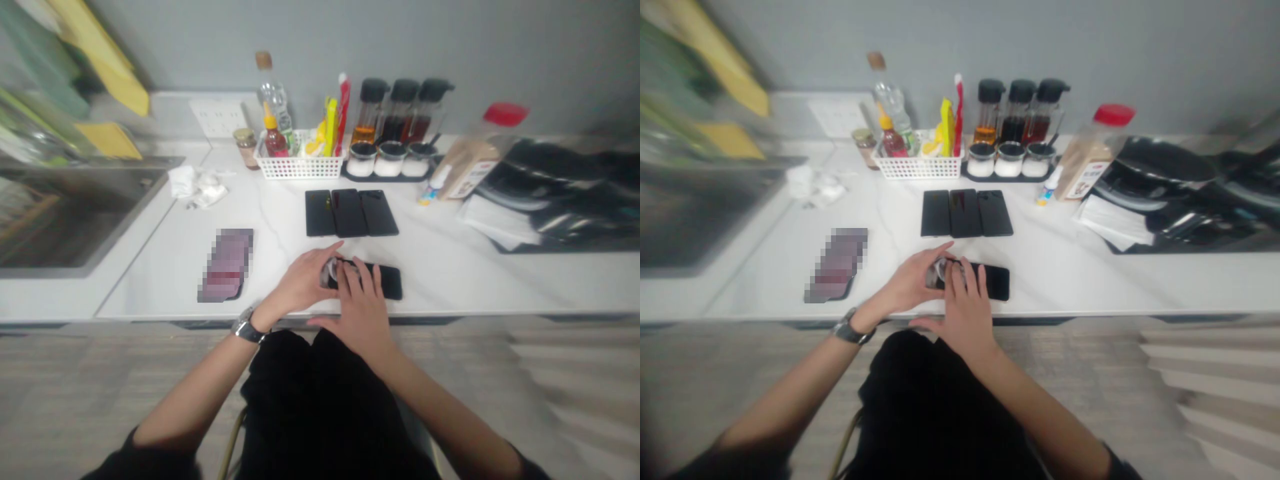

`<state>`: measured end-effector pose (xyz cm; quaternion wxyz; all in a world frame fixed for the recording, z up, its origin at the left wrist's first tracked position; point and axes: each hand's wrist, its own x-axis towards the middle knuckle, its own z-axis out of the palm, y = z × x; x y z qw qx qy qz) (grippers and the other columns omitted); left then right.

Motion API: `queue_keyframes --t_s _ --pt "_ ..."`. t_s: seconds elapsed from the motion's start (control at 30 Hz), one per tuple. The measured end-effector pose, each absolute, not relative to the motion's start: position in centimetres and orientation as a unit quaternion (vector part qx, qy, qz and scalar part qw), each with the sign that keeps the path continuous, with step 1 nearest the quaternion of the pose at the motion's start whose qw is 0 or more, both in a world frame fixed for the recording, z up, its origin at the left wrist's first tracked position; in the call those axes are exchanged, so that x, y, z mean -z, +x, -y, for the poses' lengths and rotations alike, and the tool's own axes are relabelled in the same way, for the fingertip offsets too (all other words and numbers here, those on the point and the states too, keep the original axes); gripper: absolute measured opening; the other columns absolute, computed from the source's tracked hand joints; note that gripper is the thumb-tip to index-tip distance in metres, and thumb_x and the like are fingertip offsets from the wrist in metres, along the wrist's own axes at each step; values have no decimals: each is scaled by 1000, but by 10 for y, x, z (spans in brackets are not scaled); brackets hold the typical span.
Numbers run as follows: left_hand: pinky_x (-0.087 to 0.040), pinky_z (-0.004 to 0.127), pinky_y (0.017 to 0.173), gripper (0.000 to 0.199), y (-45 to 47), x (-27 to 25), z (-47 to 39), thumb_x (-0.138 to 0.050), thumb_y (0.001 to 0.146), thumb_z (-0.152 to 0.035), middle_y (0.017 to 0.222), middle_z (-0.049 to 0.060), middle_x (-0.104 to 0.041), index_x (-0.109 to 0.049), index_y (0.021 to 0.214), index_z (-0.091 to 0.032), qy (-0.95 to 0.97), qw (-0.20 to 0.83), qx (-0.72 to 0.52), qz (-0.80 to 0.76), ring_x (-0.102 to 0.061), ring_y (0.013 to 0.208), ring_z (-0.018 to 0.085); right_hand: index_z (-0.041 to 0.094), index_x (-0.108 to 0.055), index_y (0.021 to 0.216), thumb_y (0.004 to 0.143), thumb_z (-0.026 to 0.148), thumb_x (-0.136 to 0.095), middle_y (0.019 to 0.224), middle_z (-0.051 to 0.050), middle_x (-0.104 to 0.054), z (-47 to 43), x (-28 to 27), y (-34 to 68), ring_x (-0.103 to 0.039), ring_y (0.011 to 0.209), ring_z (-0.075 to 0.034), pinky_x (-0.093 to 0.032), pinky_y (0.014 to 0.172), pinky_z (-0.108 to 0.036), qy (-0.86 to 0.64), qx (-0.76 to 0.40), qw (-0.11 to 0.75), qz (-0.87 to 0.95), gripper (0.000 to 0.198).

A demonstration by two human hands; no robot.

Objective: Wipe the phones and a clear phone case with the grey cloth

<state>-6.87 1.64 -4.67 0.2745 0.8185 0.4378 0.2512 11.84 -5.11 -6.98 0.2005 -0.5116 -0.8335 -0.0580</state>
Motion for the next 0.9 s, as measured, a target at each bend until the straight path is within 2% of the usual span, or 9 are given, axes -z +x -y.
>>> queue_keyframes --t_s 0.1,0.2,0.3,0.37,0.47,0.57,0.73,0.83,0.9 --pt "-46 52 119 106 -68 45 -15 -96 79 -42 148 10 -70 -40 167 -27 816 279 -253 -438 -65 136 34 3 -49 161 91 93 -48 156 -25 -62 65 70 132 -42 155 -47 -20 134 -69 -494 63 195 845 114" --pt "-46 52 120 110 -68 44 -14 -98 76 -44 149 9 -70 -39 168 -29 814 278 -254 -442 -64 137 35 7 -46 165 93 88 -52 152 -25 -65 74 67 171 -43 153 -52 -20 130 -77 -538 89 182 818 109" --pt "-45 52 121 110 -69 45 -15 -98 77 -45 150 9 -69 -38 168 -29 816 279 -251 -440 -64 138 34 0 -48 162 96 85 -52 146 -29 -66 64 63 179 -44 149 -56 -22 125 -84 -581 107 181 786 108" --pt "-45 53 121 111 -70 47 -16 -98 76 -47 152 11 -67 -38 168 -29 817 275 -249 -442 -62 140 35 -4 -51 157 95 87 -49 147 -31 -65 52 63 158 -45 148 -55 -23 127 -82 -569 89 188 796 110" --pt "-46 54 120 106 -71 50 -17 -95 79 -42 154 13 -66 -38 169 -29 819 268 -254 -439 -63 141 36 -2 -57 153 90 94 -48 153 -28 -64 43 64 117 -44 152 -49 -25 132 -72 -515 38 210 830 115" --pt "-47 53 118 103 -71 49 -17 -91 84 -40 149 11 -69 -36 170 -31 823 275 -259 -425 -65 136 34 2 -56 156 85 98 -46 154 -23 -65 56 66 111 -46 152 -46 -23 134 -68 -478 30 221 850 120" --pt "-45 54 120 115 -70 44 -16 -99 74 -49 151 10 -69 -38 169 -30 815 280 -250 -442 -62 141 36 10 -47 166 93 90 -48 153 -21 -67 82 64 181 -46 150 -50 -23 129 -77 -498 84 187 843 109" --pt "-45 54 121 114 -69 45 -16 -100 74 -47 153 10 -68 -39 168 -29 814 277 -244 -448 -62 142 36 8 -44 167 98 83 -51 150 -24 -67 76 62 196 -45 150 -54 -26 125 -82 -549 111 189 807 102" --pt "-44 53 122 113 -70 45 -17 -100 74 -47 153 10 -68 -39 168 -28 817 274 -246 -443 -62 142 35 5 -46 165 96 83 -54 149 -26 -66 66 63 178 -44 150 -55 -27 124 -82 -560 96 198 799 104"
